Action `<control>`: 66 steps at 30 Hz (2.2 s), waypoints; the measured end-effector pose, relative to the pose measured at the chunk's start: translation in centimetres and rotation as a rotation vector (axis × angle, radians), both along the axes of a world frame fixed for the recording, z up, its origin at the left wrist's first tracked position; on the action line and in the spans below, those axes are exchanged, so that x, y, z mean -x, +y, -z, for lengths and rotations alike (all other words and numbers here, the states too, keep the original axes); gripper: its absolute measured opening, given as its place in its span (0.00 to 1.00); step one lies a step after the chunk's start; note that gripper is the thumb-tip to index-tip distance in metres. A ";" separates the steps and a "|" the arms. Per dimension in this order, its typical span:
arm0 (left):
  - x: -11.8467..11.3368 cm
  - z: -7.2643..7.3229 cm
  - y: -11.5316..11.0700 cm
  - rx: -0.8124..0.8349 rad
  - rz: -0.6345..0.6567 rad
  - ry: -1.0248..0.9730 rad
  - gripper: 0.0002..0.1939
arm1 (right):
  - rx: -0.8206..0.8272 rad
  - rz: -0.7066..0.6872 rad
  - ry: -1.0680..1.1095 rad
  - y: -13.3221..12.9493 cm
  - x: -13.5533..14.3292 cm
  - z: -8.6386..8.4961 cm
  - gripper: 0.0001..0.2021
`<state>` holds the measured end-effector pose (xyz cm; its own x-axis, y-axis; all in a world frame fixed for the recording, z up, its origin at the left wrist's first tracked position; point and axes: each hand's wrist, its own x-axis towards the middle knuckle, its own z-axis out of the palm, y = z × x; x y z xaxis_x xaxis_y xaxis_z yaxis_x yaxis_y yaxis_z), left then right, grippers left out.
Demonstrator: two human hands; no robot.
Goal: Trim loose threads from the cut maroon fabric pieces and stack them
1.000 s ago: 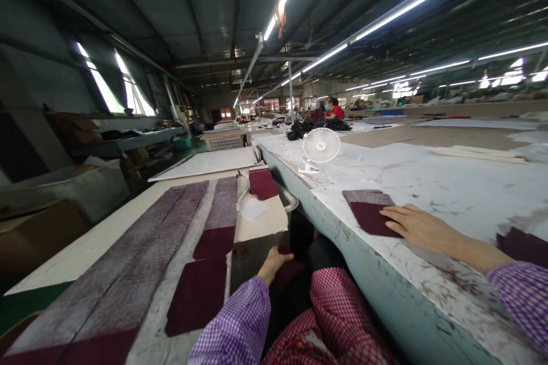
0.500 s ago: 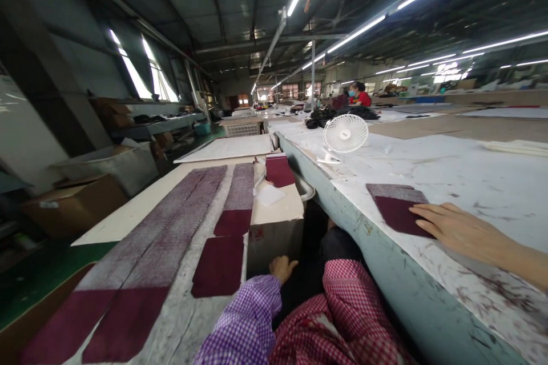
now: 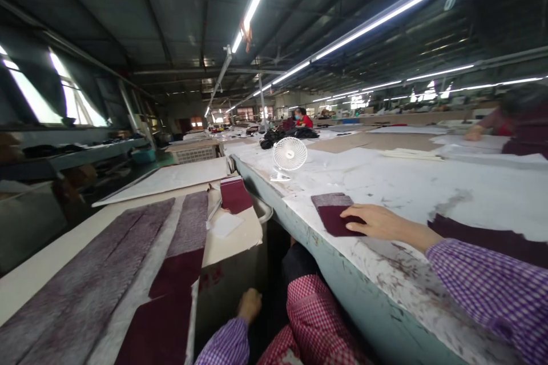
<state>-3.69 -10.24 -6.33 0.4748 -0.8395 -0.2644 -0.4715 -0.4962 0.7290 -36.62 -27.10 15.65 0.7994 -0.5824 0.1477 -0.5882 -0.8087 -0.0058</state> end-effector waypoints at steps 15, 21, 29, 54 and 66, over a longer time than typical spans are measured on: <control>6.9 -14.5 -4.2 0.619 0.297 -0.233 0.14 | 0.230 -0.068 0.209 0.6 -2.2 -1.8 0.11; 9.8 -18.5 -2.9 0.893 0.383 -0.335 0.12 | 0.022 -0.098 0.063 1.1 0.1 -2.2 0.08; 14.8 -18.3 -4.6 0.977 0.548 -0.640 0.13 | -0.111 0.042 -0.001 2.1 -0.4 -2.3 0.09; 15.4 -16.5 -5.1 1.060 0.556 -0.477 0.05 | -0.727 -0.069 -0.295 0.9 1.6 -2.7 0.21; 15.0 -15.7 -5.5 1.063 0.495 -0.295 0.07 | -0.685 -0.007 -0.472 2.2 1.6 -1.0 0.14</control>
<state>-18.69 -15.71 9.40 -0.0339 -0.6797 0.7327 -0.6579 0.5670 0.4956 -38.26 -24.91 16.70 0.7463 -0.6604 0.0832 -0.3949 -0.5399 -0.7433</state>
